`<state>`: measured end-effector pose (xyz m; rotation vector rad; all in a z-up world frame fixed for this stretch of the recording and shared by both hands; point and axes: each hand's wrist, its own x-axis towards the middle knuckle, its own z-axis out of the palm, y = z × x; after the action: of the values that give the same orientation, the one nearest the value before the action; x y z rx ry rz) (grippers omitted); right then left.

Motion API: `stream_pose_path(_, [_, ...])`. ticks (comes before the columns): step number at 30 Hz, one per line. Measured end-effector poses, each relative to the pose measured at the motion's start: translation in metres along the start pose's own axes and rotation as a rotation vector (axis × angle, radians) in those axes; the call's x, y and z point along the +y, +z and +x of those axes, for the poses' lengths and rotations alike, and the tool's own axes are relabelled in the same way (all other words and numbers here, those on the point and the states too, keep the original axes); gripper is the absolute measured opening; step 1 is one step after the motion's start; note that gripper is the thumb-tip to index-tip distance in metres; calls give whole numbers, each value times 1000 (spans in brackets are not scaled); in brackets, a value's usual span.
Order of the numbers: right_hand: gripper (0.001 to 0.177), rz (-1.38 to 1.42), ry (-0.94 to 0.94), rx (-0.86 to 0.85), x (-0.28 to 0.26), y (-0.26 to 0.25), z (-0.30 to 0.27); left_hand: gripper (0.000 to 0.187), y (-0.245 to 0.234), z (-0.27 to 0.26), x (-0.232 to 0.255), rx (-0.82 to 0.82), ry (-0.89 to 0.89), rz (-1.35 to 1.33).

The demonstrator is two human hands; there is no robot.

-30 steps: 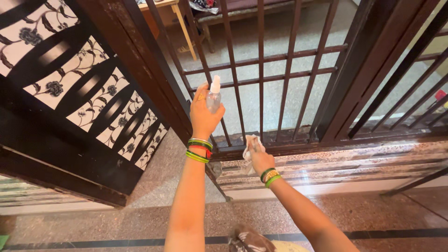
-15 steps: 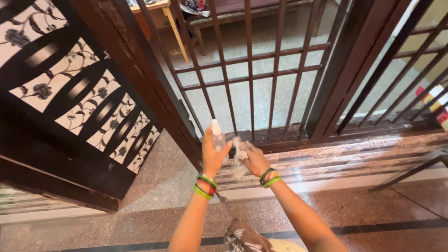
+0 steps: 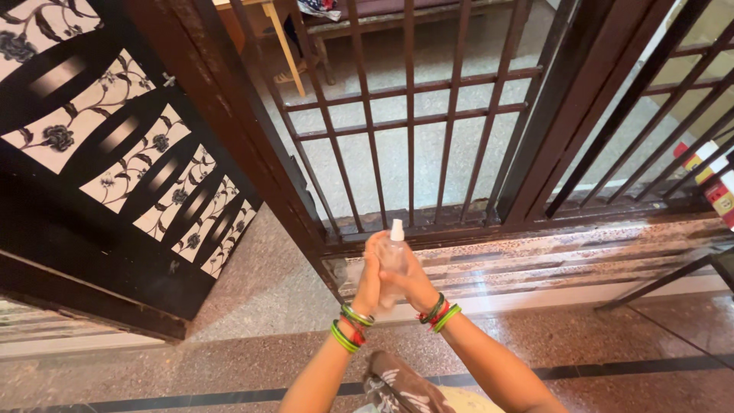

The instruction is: The person sprays a liquid cleaner onto a metal window grille and wipes it with a cloth. The person repeatedly sprays and wipes different sections of the grille, moving along the frame to clean multiple areas.

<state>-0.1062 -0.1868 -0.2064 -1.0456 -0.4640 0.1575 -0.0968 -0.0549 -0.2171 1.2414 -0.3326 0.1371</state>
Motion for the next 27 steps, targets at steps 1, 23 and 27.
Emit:
stream_pose_path(1, [77, 109, 35, 47, -6, 2, 1, 65, 0, -4, 2, -16, -37, -184])
stream_pose_path(23, [41, -503, -96, 268, -38, -36, 0, 55, -35, 138, 136, 652, 644, 680])
stream_pose_path(27, [62, -393, -191, 355, -49, -35, -2, 46, -25, 178, 140, 548, 582, 465])
